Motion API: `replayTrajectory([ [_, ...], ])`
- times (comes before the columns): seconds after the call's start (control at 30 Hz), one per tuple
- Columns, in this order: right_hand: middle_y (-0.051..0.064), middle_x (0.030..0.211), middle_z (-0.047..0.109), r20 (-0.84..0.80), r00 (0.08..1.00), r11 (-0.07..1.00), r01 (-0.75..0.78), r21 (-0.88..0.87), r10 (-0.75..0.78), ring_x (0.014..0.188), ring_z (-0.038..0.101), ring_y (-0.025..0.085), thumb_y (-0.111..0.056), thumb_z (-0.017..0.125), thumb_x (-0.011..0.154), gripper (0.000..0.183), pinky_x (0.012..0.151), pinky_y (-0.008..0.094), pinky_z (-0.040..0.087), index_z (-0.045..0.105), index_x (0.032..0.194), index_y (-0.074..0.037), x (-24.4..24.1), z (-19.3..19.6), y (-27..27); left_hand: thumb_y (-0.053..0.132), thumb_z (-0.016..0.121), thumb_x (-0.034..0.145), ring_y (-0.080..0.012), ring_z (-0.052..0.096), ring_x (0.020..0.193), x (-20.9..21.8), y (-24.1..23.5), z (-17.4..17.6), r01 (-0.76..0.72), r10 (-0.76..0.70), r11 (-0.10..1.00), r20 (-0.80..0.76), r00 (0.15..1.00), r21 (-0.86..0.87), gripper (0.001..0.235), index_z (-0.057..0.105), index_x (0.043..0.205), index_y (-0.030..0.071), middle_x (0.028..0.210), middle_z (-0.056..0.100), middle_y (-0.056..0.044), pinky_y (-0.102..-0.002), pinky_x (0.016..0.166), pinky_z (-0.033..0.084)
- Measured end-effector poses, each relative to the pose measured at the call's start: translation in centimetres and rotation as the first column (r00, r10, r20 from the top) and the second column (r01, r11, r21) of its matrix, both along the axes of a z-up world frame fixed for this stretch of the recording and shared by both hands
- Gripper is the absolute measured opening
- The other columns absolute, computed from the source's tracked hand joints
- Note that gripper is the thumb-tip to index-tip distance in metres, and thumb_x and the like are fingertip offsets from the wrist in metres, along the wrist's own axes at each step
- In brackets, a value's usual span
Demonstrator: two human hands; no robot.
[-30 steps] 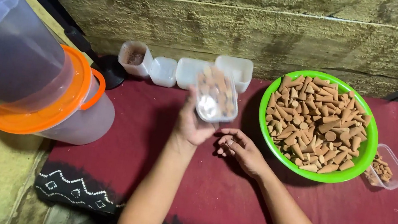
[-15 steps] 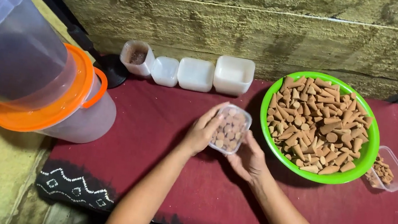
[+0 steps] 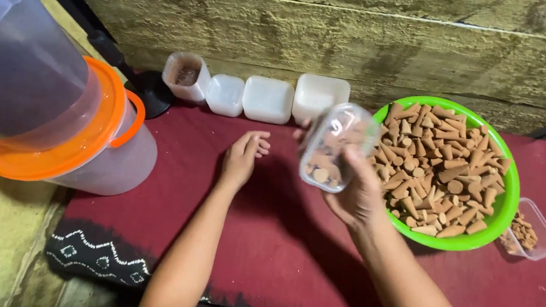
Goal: The person is sorting and packing small incense cones from a large bowl into smaller plastic containers.
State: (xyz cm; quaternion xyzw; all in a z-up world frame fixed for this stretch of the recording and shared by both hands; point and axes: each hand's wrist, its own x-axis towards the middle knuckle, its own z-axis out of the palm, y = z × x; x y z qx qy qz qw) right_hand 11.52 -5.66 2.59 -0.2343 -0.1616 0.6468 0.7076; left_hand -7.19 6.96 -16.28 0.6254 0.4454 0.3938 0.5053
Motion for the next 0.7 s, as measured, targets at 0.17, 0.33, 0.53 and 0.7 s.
replayTrajectory([
  [0.17, 0.015, 0.111, 0.064, 0.049, 0.997, 0.943, -0.039, -0.33, 0.059, 0.092, 0.069, 0.034, -0.017, 0.069, 0.086, 0.039, 0.081, 0.054, 0.062, 0.059, 0.124, -0.011, 0.9, -13.0, 0.4, 0.018, 0.053, 0.103, -0.0285, 0.075, 0.092, 0.7, -2.2, 3.4, 0.076, -0.035, 0.979, -0.209, 0.977, 0.191, 0.026, 0.072, 0.119, 0.016, 0.099, 0.075, -0.011, -0.041, 0.083, 0.061],
  [0.33, 0.005, 0.099, 0.063, 0.054, 0.998, 0.964, -0.002, -0.266, 0.017, 0.089, 0.067, 0.023, -0.018, 0.07, 0.084, 0.031, 0.081, 0.045, 0.061, 0.064, 0.114, -0.016, -0.1, -3.1, -1.1, 0.019, 0.059, 0.1, -0.0297, 0.071, 0.1, 1.3, -2.4, 1.8, 0.205, -0.054, 0.925, -0.424, 0.904, 0.32, 0.022, 0.071, 0.119, 0.021, 0.101, 0.071, -0.006, -0.042, 0.089, 0.058],
  [0.53, 0.003, 0.087, 0.064, 0.017, 0.998, 0.995, 0.064, -0.07, -0.063, 0.083, 0.067, 0.023, -0.02, 0.071, 0.085, 0.016, 0.08, 0.042, 0.057, 0.062, 0.099, -0.015, 1.2, -3.5, -1.4, 0.018, 0.066, 0.094, -0.0245, 0.066, 0.092, 1.1, -2.9, 2.5, 0.232, -0.008, 0.876, -0.468, 0.884, 0.423, 0.019, 0.072, 0.111, 0.022, 0.091, 0.064, -0.003, -0.039, 0.083, 0.056],
  [0.7, 0.007, 0.095, 0.062, -0.021, 0.993, 0.911, -0.113, -0.396, 0.115, 0.082, 0.068, 0.026, -0.01, 0.068, 0.085, 0.027, 0.073, 0.044, 0.062, 0.06, 0.11, -0.008, 0.2, -13.2, -3.4, 0.015, 0.061, 0.095, -0.0293, 0.068, 0.089, 0.9, -3.3, 3.9, 0.265, -0.051, 0.864, -0.449, 0.892, 0.429, 0.019, 0.072, 0.11, 0.015, 0.094, 0.067, -0.01, -0.043, 0.085, 0.054],
])
